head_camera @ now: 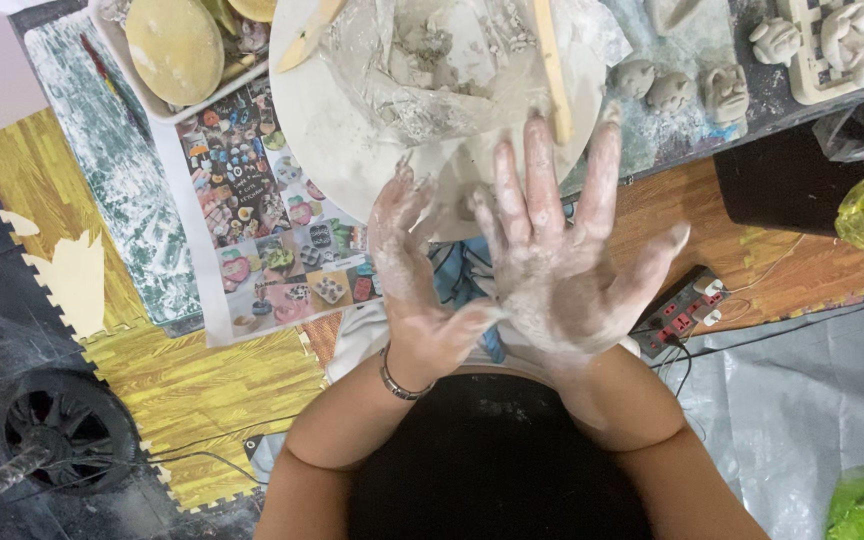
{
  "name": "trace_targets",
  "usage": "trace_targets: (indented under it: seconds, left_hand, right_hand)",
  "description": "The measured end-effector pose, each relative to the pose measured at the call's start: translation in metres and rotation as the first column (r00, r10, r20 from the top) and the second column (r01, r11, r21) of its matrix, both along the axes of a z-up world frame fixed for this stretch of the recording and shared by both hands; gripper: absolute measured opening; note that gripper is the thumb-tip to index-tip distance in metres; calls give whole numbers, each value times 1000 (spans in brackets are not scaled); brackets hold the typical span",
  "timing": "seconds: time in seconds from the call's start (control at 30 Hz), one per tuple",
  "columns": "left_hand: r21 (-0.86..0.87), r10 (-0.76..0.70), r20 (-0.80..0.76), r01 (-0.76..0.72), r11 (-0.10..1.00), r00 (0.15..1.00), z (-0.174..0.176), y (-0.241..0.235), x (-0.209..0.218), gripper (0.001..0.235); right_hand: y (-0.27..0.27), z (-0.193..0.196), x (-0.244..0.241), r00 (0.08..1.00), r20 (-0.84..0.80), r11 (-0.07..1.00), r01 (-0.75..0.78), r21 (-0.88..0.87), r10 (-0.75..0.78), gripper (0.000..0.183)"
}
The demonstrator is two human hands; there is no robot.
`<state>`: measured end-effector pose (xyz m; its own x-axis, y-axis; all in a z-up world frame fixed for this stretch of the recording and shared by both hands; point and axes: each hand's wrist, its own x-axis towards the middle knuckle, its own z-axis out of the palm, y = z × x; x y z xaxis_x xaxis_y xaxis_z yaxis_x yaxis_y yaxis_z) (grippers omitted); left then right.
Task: The person shapes small pieces of clay into round balls by rolling them between their palms. They repeatedly take small portions of clay from a larger mass, roll them into spheres, and place the finished pieces onto a white plate. The person occasionally dips their hands into a container of water to keep the clay pliable.
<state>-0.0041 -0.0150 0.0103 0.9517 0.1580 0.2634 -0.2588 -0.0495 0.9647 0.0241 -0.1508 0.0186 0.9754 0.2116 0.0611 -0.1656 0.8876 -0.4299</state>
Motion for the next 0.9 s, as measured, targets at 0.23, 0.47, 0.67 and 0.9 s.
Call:
trace_targets:
  seconds: [0.23,0.47,0.67,0.9]
  left_hand:
    - [-400,-213,-28,184,898,977,-8,-15,8,85]
    - [-749,-364,-4,238,618,932,-6,-5,15,96]
    - [-808,-349,34,231,542,937,-2,2,7,106]
    - [-870,-400,148,311,381,904,-4,-2,6,107]
  right_hand:
    - [35,-17,-2,984,-175,649,-119,-752,-21,98]
    - [31,-14,-3,686,632,156,624,-766,360,88]
    - [32,-1,4,686,599,90,623,-777,413,76]
    - [15,-3,-9,589,496,-27,661,-750,638,64]
